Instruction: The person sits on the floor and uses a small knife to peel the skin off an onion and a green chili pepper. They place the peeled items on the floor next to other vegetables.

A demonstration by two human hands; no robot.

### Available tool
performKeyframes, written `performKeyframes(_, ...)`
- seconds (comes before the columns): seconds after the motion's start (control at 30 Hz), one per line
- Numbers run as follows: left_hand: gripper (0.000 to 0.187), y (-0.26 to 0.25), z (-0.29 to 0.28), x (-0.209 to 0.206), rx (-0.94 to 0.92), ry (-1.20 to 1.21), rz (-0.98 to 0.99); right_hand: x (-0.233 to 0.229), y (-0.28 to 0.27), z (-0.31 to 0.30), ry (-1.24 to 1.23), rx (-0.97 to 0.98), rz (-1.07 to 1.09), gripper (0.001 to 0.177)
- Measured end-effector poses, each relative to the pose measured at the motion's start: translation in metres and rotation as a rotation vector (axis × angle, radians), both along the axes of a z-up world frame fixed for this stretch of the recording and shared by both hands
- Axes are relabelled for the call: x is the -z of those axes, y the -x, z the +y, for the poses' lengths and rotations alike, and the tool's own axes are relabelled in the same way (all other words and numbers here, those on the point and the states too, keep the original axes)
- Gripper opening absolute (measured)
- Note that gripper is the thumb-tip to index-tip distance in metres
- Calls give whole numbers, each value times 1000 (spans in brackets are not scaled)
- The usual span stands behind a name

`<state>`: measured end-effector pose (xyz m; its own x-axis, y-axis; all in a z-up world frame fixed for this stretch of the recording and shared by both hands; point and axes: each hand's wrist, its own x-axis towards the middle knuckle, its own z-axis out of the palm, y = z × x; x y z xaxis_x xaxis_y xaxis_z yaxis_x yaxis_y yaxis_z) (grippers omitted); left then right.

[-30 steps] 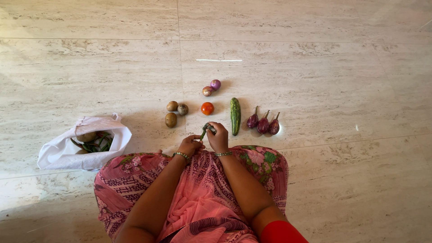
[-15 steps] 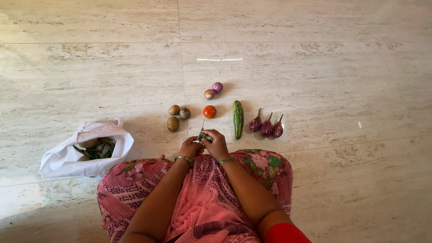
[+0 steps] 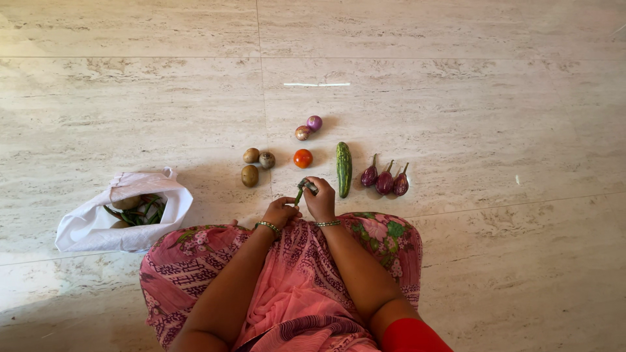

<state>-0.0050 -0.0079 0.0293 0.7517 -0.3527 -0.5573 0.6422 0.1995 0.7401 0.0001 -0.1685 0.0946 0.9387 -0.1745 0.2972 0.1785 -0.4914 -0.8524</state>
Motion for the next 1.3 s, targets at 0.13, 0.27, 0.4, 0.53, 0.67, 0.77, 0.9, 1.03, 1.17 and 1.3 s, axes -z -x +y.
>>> performKeyframes(0.13,38,2,0,2,15,-5,0,5,0,-2,1,26,7,26)
performKeyframes(0.27,38,3,0,3,-28,7,4,7,4,-1,-34,-33,27,26)
performKeyframes(0.4,39,3,2,13,-109,35,31,8,13,4,-24,-142,44,28)
performKeyframes(0.53,40,-1,2,32,-183,36,-23,5,16,9,-13,-272,49,29)
performKeyframes(0.67,42,-4,4,46,-204,21,-35,0,18,10,-5,-297,63,30)
performKeyframes(0.77,42,-6,3,48,-197,30,-36,-2,17,11,-17,-295,81,30)
performKeyframes(0.9,42,-4,2,38,-183,40,-43,-3,15,10,-8,-279,79,30)
performKeyframes(1.03,42,-2,2,21,-171,21,-5,-3,12,10,-7,-229,63,29)
performKeyframes(1.17,42,-1,-1,6,-108,14,-10,-2,5,6,9,-116,20,27)
performKeyframes(1.3,40,0,-3,-1,2,10,-15,-1,-2,1,0,5,10,26)
